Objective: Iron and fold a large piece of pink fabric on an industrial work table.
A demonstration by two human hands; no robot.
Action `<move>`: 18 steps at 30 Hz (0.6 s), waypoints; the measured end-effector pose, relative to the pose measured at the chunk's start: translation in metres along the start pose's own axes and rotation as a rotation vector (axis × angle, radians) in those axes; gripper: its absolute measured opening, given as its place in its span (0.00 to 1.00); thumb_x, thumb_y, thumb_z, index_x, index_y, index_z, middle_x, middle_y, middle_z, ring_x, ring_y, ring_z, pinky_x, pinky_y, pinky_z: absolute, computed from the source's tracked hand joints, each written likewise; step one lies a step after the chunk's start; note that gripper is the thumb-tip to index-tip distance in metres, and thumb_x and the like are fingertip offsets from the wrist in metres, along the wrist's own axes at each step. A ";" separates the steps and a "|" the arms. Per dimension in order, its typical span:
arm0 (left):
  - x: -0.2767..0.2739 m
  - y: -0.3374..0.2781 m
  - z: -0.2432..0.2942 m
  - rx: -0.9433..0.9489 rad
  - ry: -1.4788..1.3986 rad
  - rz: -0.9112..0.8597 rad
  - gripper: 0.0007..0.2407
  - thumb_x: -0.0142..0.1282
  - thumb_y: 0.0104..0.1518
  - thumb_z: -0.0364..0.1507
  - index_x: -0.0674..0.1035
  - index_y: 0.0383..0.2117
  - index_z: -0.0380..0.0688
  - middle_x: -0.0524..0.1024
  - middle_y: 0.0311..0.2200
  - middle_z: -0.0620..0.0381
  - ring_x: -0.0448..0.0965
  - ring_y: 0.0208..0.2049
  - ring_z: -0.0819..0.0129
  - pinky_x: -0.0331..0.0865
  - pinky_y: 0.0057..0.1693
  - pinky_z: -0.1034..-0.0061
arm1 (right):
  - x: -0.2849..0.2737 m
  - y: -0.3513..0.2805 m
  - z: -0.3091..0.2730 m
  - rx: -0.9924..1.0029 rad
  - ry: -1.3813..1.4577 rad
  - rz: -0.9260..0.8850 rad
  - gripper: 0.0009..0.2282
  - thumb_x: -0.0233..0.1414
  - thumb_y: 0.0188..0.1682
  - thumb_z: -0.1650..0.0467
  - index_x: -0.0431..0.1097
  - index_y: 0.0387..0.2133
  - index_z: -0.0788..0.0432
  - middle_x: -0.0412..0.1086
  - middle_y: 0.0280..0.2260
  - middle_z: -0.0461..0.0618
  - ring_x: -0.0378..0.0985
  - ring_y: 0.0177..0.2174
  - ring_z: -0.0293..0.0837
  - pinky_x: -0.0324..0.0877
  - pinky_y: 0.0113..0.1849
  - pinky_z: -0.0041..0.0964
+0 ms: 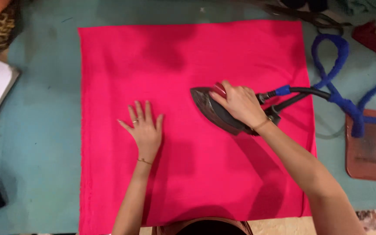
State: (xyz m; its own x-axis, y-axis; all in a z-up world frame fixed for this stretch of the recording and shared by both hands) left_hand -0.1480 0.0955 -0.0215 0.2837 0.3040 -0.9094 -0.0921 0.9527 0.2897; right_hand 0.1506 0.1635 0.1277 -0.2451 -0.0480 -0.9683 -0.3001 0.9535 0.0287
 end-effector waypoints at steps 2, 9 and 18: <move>-0.005 0.006 -0.032 -0.037 0.042 0.084 0.29 0.42 0.69 0.49 0.67 0.69 0.42 0.55 0.73 0.41 0.46 0.74 0.42 0.25 0.67 0.25 | 0.007 0.032 -0.014 -0.040 0.042 0.066 0.22 0.49 0.56 0.53 0.69 0.39 0.64 0.72 0.23 0.67 0.78 0.30 0.66 0.70 0.35 0.61; -0.014 0.008 -0.068 -0.187 0.114 0.105 0.29 0.42 0.69 0.50 0.67 0.69 0.44 0.59 0.72 0.49 0.48 0.74 0.42 0.22 0.65 0.24 | 0.024 0.135 -0.034 -0.080 0.056 0.156 0.25 0.51 0.53 0.50 0.71 0.42 0.63 0.75 0.28 0.67 0.78 0.31 0.69 0.70 0.34 0.62; -0.026 0.012 -0.057 -0.223 0.059 0.053 0.31 0.41 0.66 0.52 0.66 0.68 0.44 0.58 0.72 0.49 0.47 0.74 0.45 0.23 0.69 0.32 | 0.036 0.157 -0.025 -0.044 0.023 0.174 0.24 0.49 0.57 0.50 0.70 0.39 0.62 0.76 0.31 0.65 0.78 0.35 0.67 0.70 0.37 0.62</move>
Point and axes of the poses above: each hand's wrist, its own y-axis towards the middle knuckle, its own x-axis out of the palm, z = x × y, the point moved 1 cm from there along y, towards the middle knuckle
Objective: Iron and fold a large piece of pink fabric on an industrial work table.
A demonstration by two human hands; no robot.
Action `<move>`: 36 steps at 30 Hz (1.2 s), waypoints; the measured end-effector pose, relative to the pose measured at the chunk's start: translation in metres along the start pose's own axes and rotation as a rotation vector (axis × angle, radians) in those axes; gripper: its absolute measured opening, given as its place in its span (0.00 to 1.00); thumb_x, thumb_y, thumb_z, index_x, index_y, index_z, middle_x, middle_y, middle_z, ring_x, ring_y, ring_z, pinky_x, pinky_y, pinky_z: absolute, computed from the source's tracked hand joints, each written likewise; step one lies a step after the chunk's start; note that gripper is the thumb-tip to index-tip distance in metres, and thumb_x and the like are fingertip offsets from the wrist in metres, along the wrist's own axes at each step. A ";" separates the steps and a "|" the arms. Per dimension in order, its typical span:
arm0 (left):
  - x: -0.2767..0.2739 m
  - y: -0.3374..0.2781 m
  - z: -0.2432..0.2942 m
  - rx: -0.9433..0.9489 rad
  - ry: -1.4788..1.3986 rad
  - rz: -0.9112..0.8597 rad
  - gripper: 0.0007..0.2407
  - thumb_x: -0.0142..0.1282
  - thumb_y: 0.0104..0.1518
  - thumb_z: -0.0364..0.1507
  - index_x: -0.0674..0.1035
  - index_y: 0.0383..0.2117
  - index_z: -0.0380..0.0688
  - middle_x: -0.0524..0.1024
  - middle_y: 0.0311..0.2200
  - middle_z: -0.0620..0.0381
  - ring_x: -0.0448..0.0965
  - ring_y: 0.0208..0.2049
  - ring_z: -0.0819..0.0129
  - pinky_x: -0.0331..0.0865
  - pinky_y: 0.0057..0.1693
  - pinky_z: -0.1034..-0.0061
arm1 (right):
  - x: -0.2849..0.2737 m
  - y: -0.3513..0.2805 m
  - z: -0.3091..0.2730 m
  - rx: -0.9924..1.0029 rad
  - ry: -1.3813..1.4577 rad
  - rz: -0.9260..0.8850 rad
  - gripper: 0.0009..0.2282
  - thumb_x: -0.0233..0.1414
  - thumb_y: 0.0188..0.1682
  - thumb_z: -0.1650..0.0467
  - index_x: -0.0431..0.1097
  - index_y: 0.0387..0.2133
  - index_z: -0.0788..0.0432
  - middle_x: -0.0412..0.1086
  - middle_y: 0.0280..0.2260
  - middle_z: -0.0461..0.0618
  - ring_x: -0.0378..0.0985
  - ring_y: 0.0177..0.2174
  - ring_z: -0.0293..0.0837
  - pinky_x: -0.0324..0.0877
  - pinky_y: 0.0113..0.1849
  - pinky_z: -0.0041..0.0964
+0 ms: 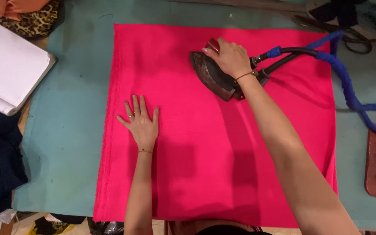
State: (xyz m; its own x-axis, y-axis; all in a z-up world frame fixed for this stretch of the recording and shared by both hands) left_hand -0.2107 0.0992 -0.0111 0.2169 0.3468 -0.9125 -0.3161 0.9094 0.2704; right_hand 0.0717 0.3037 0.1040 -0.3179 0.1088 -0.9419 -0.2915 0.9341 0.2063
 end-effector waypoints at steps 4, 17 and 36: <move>-0.002 -0.001 0.000 -0.007 -0.029 -0.014 0.31 0.41 0.67 0.52 0.66 0.69 0.44 0.57 0.71 0.48 0.47 0.74 0.46 0.23 0.69 0.33 | -0.008 -0.028 -0.005 0.004 0.047 -0.015 0.24 0.49 0.54 0.50 0.71 0.38 0.61 0.75 0.31 0.66 0.78 0.35 0.67 0.70 0.36 0.62; 0.006 -0.002 -0.012 0.056 -0.063 -0.007 0.31 0.41 0.68 0.52 0.64 0.71 0.44 0.55 0.73 0.48 0.45 0.75 0.44 0.23 0.67 0.27 | -0.063 -0.227 0.024 0.103 -0.024 -0.100 0.19 0.47 0.58 0.56 0.65 0.41 0.63 0.72 0.19 0.61 0.77 0.24 0.63 0.69 0.31 0.59; 0.033 0.109 0.050 0.344 -0.070 -0.010 0.21 0.51 0.69 0.42 0.74 0.60 0.41 0.67 0.64 0.39 0.59 0.70 0.45 0.45 0.71 0.37 | 0.017 0.028 0.347 -0.014 -0.514 -0.293 0.08 0.48 0.55 0.71 0.74 0.44 0.52 0.74 0.42 0.58 0.79 0.42 0.59 0.73 0.43 0.54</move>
Point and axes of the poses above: each hand's wrist, its own y-axis towards the middle knuckle, its own x-axis out of the palm, z = x × y, the point moved 1 cm from there along y, towards the middle knuckle
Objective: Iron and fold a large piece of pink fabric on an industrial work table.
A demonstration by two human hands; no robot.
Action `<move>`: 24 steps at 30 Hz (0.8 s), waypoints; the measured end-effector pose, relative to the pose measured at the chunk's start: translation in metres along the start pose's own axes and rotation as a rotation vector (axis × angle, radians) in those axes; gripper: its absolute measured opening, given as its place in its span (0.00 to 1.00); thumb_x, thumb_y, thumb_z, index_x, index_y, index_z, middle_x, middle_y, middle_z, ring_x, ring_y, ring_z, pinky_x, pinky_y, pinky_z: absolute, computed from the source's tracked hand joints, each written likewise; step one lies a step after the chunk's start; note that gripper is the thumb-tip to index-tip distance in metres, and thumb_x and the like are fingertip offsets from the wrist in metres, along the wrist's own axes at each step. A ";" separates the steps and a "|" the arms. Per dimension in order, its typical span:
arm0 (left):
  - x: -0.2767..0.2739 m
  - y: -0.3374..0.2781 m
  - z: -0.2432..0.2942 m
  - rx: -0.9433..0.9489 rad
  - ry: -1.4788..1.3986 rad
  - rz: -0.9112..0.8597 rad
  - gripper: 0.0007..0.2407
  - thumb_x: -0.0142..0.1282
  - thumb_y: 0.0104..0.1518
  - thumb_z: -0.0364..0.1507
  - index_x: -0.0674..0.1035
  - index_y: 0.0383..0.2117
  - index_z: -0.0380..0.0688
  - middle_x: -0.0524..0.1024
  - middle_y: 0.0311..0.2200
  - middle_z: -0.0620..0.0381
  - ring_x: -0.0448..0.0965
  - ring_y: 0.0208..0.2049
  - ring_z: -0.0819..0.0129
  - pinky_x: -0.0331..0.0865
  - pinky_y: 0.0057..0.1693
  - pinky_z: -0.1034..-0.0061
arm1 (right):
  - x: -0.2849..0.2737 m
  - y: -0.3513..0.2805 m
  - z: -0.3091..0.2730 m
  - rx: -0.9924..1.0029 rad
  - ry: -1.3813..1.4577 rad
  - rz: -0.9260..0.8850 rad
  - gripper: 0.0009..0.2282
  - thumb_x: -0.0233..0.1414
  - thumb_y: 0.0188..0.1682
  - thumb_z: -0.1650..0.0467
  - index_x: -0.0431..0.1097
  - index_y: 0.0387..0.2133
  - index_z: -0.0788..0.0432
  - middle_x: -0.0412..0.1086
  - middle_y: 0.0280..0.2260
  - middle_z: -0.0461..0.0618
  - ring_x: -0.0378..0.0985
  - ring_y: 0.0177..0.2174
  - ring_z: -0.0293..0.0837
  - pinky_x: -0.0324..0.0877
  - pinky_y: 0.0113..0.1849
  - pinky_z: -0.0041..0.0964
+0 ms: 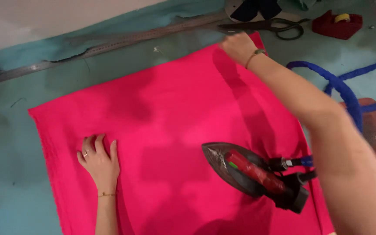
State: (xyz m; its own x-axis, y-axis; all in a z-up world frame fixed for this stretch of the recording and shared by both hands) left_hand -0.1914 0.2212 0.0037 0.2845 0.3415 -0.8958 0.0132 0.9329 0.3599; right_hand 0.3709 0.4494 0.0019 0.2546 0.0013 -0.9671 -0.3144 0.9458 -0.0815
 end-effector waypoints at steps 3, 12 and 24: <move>-0.003 0.005 0.004 -0.016 -0.041 0.012 0.18 0.51 0.69 0.40 0.74 0.58 0.41 0.68 0.62 0.41 0.62 0.68 0.49 0.49 0.72 0.41 | 0.018 0.054 -0.001 -0.038 -0.151 0.153 0.07 0.50 0.57 0.71 0.78 0.38 0.51 0.77 0.33 0.53 0.82 0.39 0.52 0.73 0.44 0.52; -0.002 0.007 0.006 -0.038 -0.024 -0.010 0.18 0.51 0.69 0.39 0.74 0.57 0.40 0.67 0.61 0.42 0.61 0.69 0.47 0.48 0.72 0.40 | -0.050 0.097 -0.111 0.221 0.159 0.001 0.22 0.61 0.42 0.58 0.73 0.42 0.62 0.74 0.39 0.64 0.77 0.41 0.61 0.68 0.45 0.60; -0.003 0.006 0.007 -0.036 -0.043 -0.016 0.18 0.51 0.69 0.39 0.74 0.57 0.40 0.67 0.62 0.42 0.61 0.69 0.46 0.48 0.72 0.40 | 0.028 0.146 -0.083 0.108 0.449 0.355 0.24 0.63 0.36 0.76 0.65 0.48 0.70 0.72 0.38 0.73 0.76 0.38 0.70 0.72 0.40 0.57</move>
Point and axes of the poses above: each hand's wrist, its own y-axis towards the middle knuckle, its own x-axis out of the palm, z = x × y, the point moved 1 cm from there along y, towards the middle knuckle
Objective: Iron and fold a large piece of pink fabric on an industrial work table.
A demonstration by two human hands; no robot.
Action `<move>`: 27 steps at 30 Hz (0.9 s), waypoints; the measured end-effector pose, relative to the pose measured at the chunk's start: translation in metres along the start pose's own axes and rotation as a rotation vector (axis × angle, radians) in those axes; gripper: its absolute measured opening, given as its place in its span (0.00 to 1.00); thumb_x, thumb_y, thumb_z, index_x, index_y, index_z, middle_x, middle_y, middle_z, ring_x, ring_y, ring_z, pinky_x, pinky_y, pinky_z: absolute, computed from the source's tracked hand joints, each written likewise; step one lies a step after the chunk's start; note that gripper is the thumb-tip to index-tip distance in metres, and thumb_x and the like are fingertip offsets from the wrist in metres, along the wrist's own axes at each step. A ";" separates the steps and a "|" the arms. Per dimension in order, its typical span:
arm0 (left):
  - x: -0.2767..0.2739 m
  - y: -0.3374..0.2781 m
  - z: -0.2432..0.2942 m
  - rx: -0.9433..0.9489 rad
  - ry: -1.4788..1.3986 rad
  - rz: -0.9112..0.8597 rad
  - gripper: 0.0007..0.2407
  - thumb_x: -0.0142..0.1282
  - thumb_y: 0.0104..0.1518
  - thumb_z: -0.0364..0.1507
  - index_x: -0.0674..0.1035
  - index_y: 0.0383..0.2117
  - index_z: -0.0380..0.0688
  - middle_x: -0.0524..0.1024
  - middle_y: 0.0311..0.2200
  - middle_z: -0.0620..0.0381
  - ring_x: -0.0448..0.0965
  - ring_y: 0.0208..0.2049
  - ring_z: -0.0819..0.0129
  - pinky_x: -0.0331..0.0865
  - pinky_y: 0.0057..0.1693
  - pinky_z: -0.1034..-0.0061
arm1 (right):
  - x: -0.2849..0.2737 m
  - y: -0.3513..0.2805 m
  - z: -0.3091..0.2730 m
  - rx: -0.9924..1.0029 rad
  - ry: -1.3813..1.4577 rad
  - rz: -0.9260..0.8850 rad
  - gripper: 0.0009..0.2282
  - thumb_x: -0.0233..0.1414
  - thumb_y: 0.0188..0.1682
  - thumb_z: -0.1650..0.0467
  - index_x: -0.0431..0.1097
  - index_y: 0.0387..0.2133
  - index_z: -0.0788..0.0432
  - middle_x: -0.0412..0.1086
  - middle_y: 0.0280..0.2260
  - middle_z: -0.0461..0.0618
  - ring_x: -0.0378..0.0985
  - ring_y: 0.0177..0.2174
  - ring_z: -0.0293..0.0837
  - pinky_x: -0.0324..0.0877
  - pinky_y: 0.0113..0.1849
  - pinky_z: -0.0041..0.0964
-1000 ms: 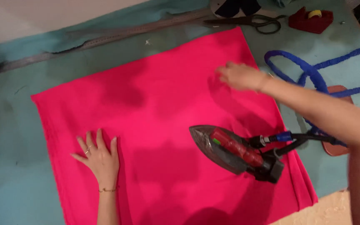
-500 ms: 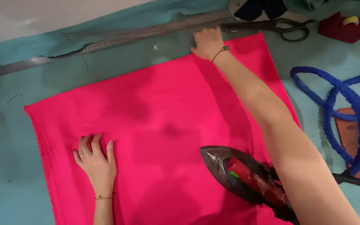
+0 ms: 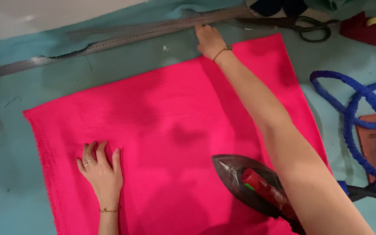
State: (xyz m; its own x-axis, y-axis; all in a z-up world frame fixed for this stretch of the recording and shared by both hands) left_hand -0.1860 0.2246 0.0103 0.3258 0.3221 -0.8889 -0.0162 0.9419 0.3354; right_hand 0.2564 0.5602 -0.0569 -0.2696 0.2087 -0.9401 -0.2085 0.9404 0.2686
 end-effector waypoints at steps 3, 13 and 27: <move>0.000 0.000 -0.001 0.003 -0.002 0.004 0.18 0.51 0.69 0.39 0.74 0.57 0.40 0.67 0.62 0.41 0.61 0.70 0.46 0.48 0.72 0.40 | 0.017 0.012 0.004 0.008 -0.059 -0.002 0.25 0.61 0.39 0.78 0.61 0.52 0.71 0.73 0.38 0.73 0.77 0.39 0.69 0.73 0.41 0.57; -0.001 0.004 0.000 0.000 0.012 0.012 0.18 0.51 0.68 0.40 0.74 0.57 0.40 0.68 0.61 0.41 0.62 0.69 0.46 0.49 0.72 0.40 | 0.014 0.037 -0.015 0.363 0.069 0.427 0.25 0.61 0.32 0.79 0.60 0.46 0.63 0.65 0.43 0.71 0.69 0.43 0.72 0.68 0.36 0.66; 0.000 0.002 0.000 -0.007 0.020 0.006 0.19 0.52 0.68 0.40 0.75 0.57 0.40 0.68 0.61 0.42 0.61 0.69 0.46 0.49 0.72 0.41 | 0.043 0.074 -0.060 0.491 -0.009 0.416 0.13 0.59 0.39 0.75 0.70 0.38 0.60 0.69 0.40 0.68 0.73 0.42 0.71 0.75 0.34 0.64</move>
State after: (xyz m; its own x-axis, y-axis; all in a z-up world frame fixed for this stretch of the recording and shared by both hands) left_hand -0.1866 0.2268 0.0111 0.3069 0.3291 -0.8930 -0.0241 0.9407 0.3383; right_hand 0.1726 0.6225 -0.0645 -0.2270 0.5827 -0.7803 0.3674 0.7933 0.4855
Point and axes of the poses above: each hand's wrist, its own y-axis towards the middle knuckle, its own x-axis out of the palm, z = x × y, the point moved 1 cm from there along y, towards the middle knuckle
